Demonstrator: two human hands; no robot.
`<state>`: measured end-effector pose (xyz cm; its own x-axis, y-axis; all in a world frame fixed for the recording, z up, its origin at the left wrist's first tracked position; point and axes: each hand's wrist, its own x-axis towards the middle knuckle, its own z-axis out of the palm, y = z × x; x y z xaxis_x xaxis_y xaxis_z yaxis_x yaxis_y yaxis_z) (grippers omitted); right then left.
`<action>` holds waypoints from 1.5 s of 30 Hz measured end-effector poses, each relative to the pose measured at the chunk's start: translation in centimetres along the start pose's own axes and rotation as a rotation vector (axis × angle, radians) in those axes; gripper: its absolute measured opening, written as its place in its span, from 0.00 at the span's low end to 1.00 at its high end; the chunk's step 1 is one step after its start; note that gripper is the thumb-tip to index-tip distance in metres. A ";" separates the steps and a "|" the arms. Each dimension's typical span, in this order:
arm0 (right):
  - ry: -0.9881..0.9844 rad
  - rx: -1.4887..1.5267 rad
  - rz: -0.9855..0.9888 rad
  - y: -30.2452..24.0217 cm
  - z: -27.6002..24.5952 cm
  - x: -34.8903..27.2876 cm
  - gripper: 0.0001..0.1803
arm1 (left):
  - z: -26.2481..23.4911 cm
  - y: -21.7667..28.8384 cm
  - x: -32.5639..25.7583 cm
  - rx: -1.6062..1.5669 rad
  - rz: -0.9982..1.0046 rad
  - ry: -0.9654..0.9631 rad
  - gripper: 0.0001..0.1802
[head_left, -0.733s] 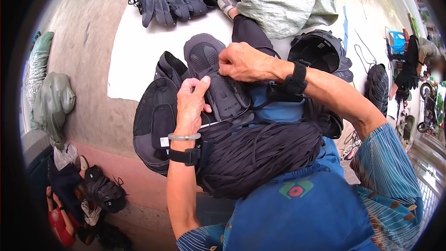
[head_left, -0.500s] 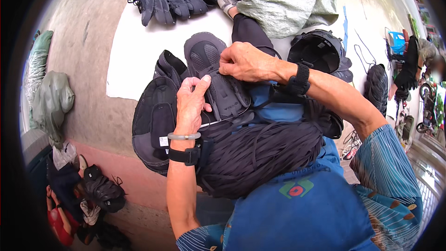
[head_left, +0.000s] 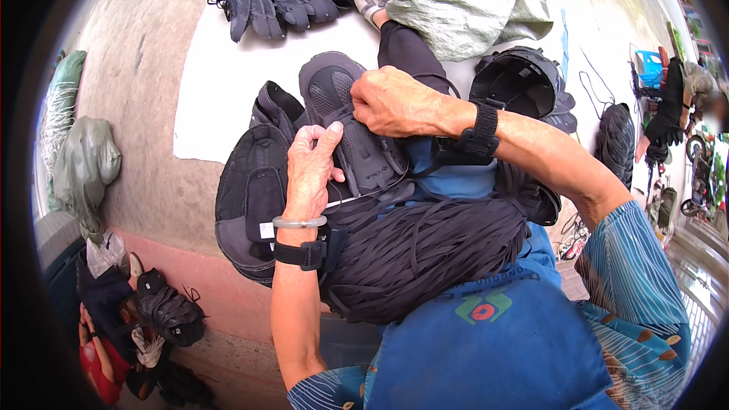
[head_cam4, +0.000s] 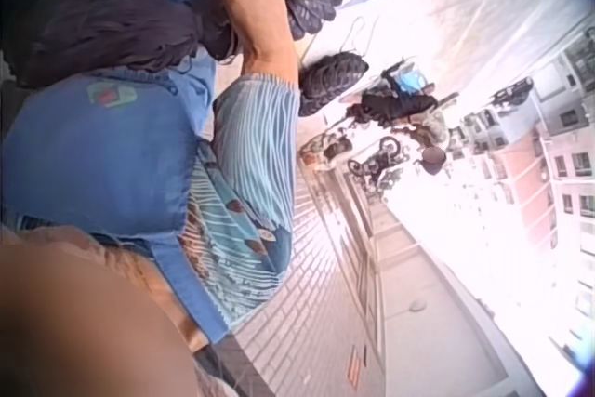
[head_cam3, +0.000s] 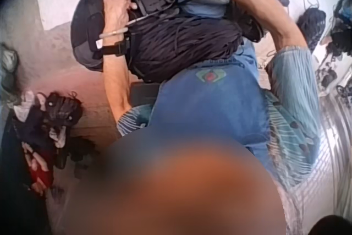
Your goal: The person threads a long black cord through the eyelets of a shoe by hand and then wraps the remaining cord around a bundle of similar cords.
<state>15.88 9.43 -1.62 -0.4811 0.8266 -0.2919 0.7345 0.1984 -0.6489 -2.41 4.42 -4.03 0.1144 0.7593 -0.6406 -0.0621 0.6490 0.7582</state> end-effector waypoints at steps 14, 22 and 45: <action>0.033 0.381 -0.064 1.4 0.6 -0.7 0.10 | -0.4 0.2 0.1 -0.024 -0.027 -0.039 0.14; 0.094 0.634 0.139 0.9 0.6 -1.0 0.07 | -0.4 0.1 0.0 -0.038 -0.036 -0.056 0.14; 0.144 0.454 0.044 0.2 1.3 -1.4 0.05 | -0.9 -0.2 0.4 -0.065 -0.037 -0.120 0.13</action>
<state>16.08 7.64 -2.22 -0.3591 0.9002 -0.2464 0.4540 -0.0622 -0.8888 -3.26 4.65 -4.50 0.2352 0.7265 -0.6456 -0.1192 0.6808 0.7227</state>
